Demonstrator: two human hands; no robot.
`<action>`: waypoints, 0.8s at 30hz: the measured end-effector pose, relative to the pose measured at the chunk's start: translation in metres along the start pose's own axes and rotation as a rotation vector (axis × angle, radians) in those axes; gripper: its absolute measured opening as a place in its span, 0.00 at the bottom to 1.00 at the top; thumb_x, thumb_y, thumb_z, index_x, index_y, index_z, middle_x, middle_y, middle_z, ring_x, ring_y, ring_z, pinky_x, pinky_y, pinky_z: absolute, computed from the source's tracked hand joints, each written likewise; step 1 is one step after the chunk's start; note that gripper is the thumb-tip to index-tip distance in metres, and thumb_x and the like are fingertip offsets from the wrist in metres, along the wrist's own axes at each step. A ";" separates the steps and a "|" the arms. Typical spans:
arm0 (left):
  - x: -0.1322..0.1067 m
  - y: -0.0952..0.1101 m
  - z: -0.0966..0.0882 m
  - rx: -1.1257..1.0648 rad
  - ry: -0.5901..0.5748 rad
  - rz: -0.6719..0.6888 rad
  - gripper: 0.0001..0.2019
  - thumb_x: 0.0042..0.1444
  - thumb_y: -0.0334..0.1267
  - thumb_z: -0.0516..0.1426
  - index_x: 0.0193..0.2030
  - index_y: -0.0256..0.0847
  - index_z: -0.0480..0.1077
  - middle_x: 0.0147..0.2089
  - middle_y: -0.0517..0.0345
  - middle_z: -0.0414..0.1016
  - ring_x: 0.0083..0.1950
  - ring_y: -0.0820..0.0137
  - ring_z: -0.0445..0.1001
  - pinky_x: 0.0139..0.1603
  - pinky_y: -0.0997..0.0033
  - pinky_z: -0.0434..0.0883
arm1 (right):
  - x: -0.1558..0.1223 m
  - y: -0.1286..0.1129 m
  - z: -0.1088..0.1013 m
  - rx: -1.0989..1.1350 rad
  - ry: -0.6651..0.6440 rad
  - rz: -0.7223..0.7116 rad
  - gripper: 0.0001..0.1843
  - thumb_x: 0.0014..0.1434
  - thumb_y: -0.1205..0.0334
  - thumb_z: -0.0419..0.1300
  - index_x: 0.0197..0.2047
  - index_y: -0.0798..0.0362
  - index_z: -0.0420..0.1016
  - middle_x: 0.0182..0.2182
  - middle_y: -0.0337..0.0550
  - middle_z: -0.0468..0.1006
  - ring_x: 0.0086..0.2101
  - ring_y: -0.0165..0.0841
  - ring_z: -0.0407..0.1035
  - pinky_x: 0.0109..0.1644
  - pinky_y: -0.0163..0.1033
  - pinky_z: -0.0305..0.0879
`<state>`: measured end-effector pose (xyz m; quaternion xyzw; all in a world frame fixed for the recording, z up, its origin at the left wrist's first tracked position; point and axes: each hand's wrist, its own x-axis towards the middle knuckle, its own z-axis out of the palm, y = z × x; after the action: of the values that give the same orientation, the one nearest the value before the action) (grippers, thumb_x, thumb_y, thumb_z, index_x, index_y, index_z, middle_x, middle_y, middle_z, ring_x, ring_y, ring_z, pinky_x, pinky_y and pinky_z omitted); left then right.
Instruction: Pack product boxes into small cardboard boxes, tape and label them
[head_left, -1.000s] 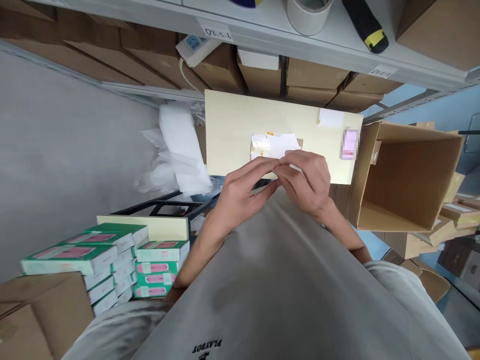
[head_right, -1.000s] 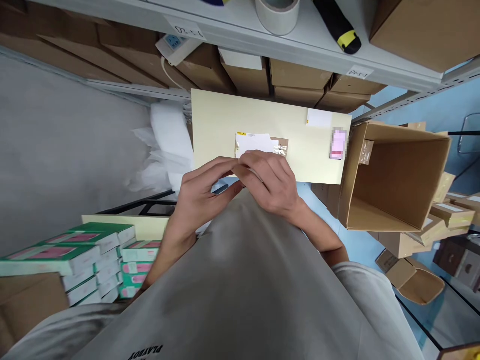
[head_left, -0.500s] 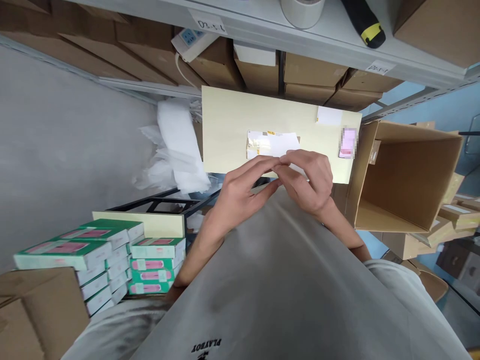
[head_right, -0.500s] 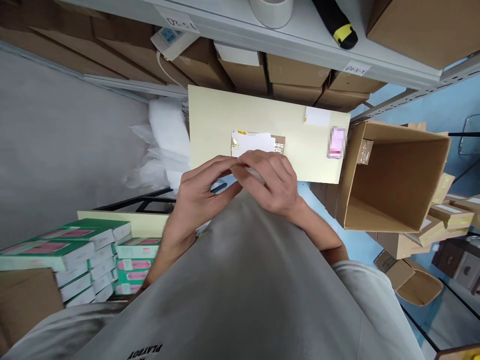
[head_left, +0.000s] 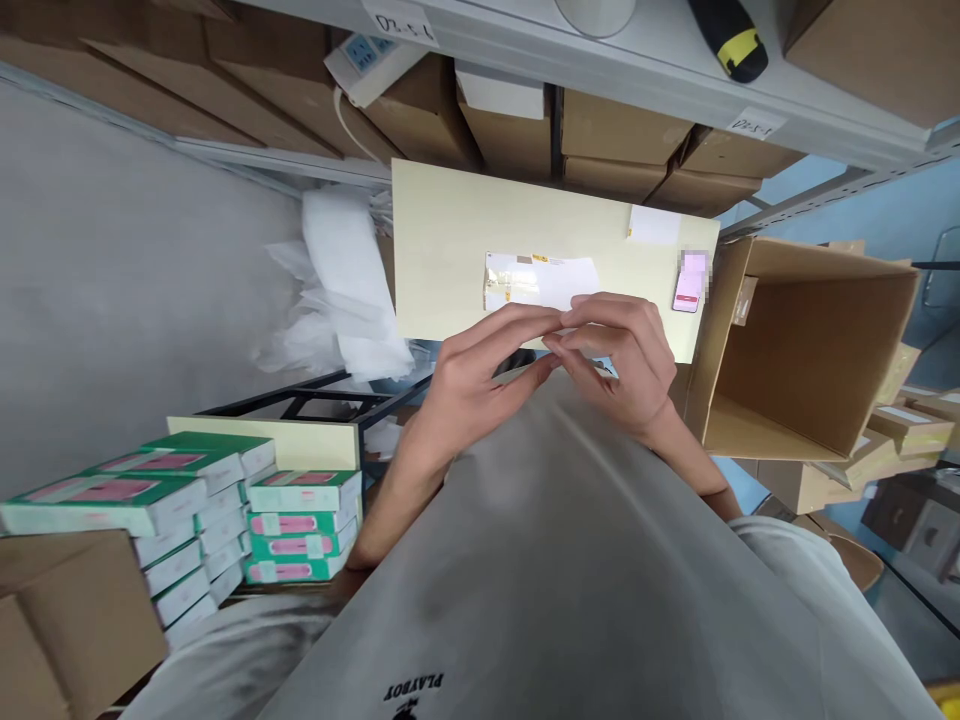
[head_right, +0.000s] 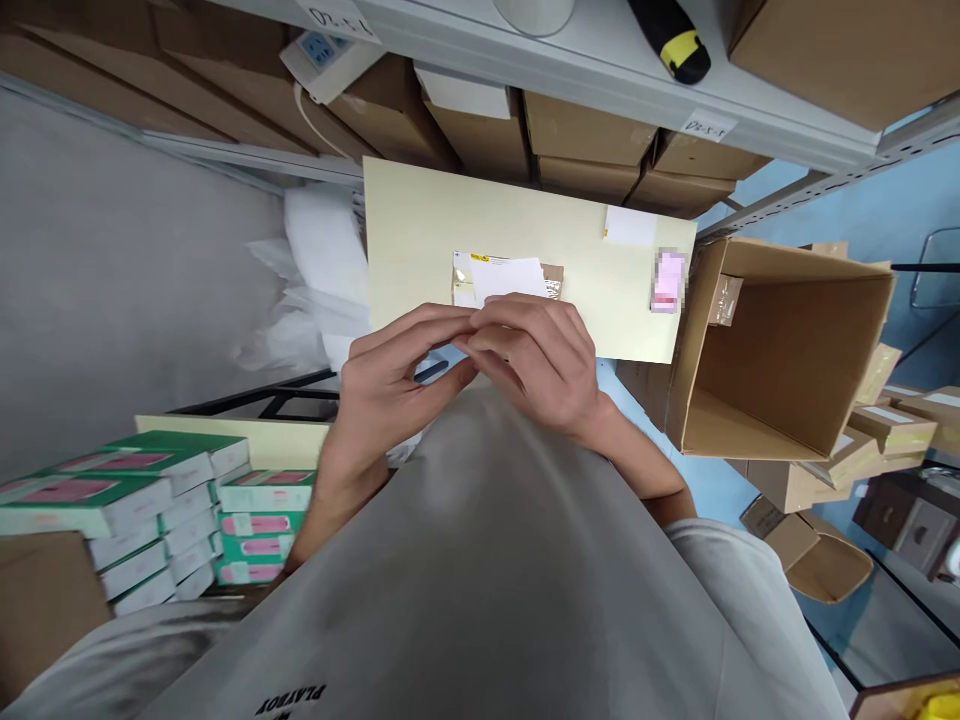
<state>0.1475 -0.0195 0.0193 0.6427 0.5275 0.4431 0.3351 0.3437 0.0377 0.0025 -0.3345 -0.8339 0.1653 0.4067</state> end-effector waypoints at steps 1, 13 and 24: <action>0.001 0.001 0.001 0.006 -0.001 -0.001 0.16 0.72 0.32 0.66 0.63 0.49 0.83 0.56 0.51 0.87 0.56 0.63 0.86 0.61 0.59 0.85 | 0.003 -0.001 -0.002 0.014 0.035 -0.018 0.04 0.77 0.63 0.66 0.52 0.43 0.78 0.49 0.42 0.85 0.51 0.39 0.84 0.54 0.49 0.82; 0.004 0.000 0.006 0.005 -0.014 -0.081 0.16 0.72 0.34 0.66 0.63 0.50 0.83 0.57 0.52 0.87 0.57 0.63 0.87 0.62 0.59 0.87 | 0.004 0.007 -0.005 0.021 -0.003 0.023 0.06 0.73 0.62 0.70 0.42 0.43 0.79 0.46 0.40 0.88 0.49 0.40 0.86 0.52 0.48 0.84; -0.003 -0.008 -0.011 -0.011 -0.012 -0.141 0.12 0.73 0.41 0.67 0.61 0.50 0.85 0.57 0.52 0.88 0.58 0.62 0.87 0.65 0.57 0.86 | 0.015 0.046 -0.004 0.077 -0.222 0.295 0.20 0.85 0.54 0.55 0.71 0.40 0.81 0.70 0.45 0.82 0.73 0.46 0.74 0.77 0.64 0.73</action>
<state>0.1340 -0.0206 0.0156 0.6046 0.5672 0.4174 0.3721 0.3603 0.0813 -0.0121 -0.4172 -0.8085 0.2910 0.2960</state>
